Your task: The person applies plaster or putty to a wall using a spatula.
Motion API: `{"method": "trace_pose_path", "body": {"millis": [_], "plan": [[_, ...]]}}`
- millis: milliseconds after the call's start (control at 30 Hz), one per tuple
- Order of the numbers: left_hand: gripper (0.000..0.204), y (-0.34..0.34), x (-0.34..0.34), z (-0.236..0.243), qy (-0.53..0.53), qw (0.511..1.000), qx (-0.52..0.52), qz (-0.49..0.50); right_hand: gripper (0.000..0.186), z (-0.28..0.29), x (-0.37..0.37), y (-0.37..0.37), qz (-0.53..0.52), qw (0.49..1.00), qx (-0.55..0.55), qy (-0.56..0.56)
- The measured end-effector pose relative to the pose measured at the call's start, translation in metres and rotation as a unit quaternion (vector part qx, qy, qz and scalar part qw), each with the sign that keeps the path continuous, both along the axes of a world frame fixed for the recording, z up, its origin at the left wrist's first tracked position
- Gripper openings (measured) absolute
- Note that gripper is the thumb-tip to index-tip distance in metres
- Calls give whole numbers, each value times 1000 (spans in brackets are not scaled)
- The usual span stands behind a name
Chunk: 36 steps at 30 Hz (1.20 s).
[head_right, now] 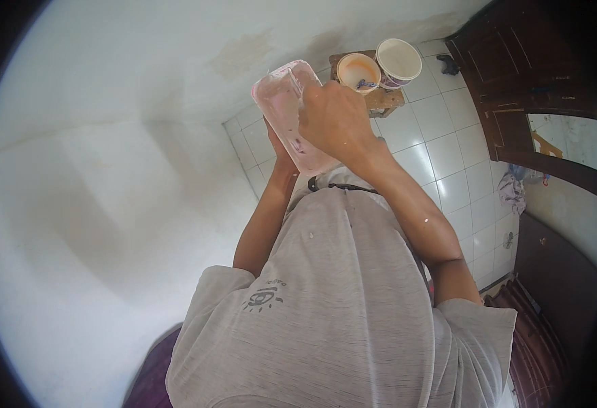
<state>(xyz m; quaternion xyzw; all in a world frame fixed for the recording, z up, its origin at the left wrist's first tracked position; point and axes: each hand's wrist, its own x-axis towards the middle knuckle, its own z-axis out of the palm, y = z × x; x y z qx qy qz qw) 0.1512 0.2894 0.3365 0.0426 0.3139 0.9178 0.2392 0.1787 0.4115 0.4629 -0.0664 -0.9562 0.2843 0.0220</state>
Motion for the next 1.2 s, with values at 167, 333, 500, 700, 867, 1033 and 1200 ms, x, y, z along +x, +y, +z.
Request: {"method": "trace_pose_path", "body": {"millis": [167,333,500,700,867,1033,1200], "plan": [[69,5,1,15,46,993,-101,28,23,-4,-6,-14,5,998,-63,12],[70,1,3,18,44,998,-33,-16,24,-2,-5,-5,-38,999,10,4],[72,4,3,15,-16,998,-61,-3,24,-1,-5,-14,-8,1000,-23,-18],[78,1,-9,20,-43,999,-15,-16,18,-14,-4,5,-30,999,24,9],[82,3,-10,19,-24,999,2,-22,16,-13,1,11,-53,997,56,-22],[72,-1,-5,11,-112,989,86,-46,15,-29,8,3,47,997,33,60],[86,3,-9,15,-103,991,68,-42,15,-8,-2,6,22,999,25,8]]}}
